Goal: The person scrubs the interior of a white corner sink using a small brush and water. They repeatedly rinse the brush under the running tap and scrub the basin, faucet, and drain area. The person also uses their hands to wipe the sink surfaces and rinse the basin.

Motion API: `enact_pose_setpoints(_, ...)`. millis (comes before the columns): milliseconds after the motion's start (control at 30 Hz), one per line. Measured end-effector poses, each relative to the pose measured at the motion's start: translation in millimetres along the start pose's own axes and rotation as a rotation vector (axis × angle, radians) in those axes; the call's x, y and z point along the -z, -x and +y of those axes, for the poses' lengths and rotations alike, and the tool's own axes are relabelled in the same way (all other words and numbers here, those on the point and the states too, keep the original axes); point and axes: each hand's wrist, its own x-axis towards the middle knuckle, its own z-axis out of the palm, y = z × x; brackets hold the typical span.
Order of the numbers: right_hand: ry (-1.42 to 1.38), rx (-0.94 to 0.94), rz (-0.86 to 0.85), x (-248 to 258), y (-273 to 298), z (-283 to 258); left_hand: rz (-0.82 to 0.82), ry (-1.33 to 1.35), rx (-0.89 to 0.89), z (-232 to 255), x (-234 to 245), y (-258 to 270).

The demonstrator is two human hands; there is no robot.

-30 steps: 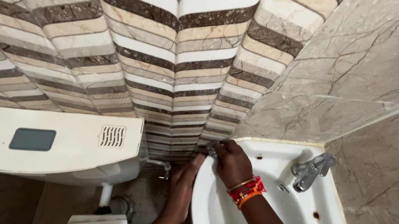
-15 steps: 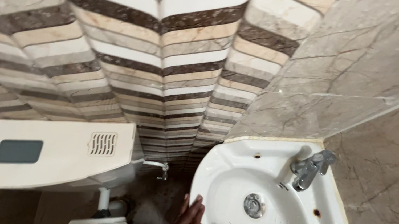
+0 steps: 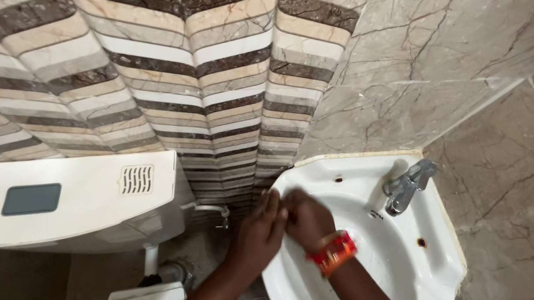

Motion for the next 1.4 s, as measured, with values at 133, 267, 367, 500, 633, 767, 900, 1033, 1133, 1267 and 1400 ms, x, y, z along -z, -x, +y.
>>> enact_pose_setpoints(133, -0.022, -0.273, -0.394, -11, 116, 34, -0.169, -0.192, -0.388, -4, -9, 60)
enact_pose_setpoints(267, 0.214, -0.385, -0.273, 35, 232, 91, -0.332, -0.113, -0.626, 4, -49, 109)
enact_pose_setpoints(367, 0.55, -0.405, -0.277, 84, 258, 107, -0.589, -0.01, -0.641, 20, -67, 104)
enact_pose_setpoints(500, 0.629, -0.485, 0.066, 115, 220, 91, -0.883, -0.028, -0.648, 45, -85, 73)
enact_pose_setpoints(633, 0.499, -0.265, 0.232, 118, 170, 90, -0.806, 0.002, -0.799, 69, -98, 62)
enact_pose_setpoints(767, 0.622, -0.353, 0.235, 117, 143, 103, -0.893, 0.014, -0.542, 89, -91, 55)
enact_pose_setpoints(900, 0.415, -0.512, 0.116, 119, 204, 97, -0.934, -0.029, -0.401, 94, -65, 49)
enact_pose_setpoints(1033, -0.088, -0.418, 0.161, 80, 292, 82, -0.915, -0.028, -0.402, 74, -44, 48)
enact_pose_setpoints(1133, -0.318, -0.724, 0.104, 25, 301, 63, -0.649, 0.013, -0.514, 59, -37, 55)
enact_pose_setpoints(1267, 0.127, -0.282, 0.182, 36, 277, 55, -0.565, -0.045, -0.532, 51, -45, 62)
enact_pose_setpoints(1400, 0.402, -0.269, 0.187, 80, 266, 60, -0.757, -0.077, -0.474, 36, -74, 74)
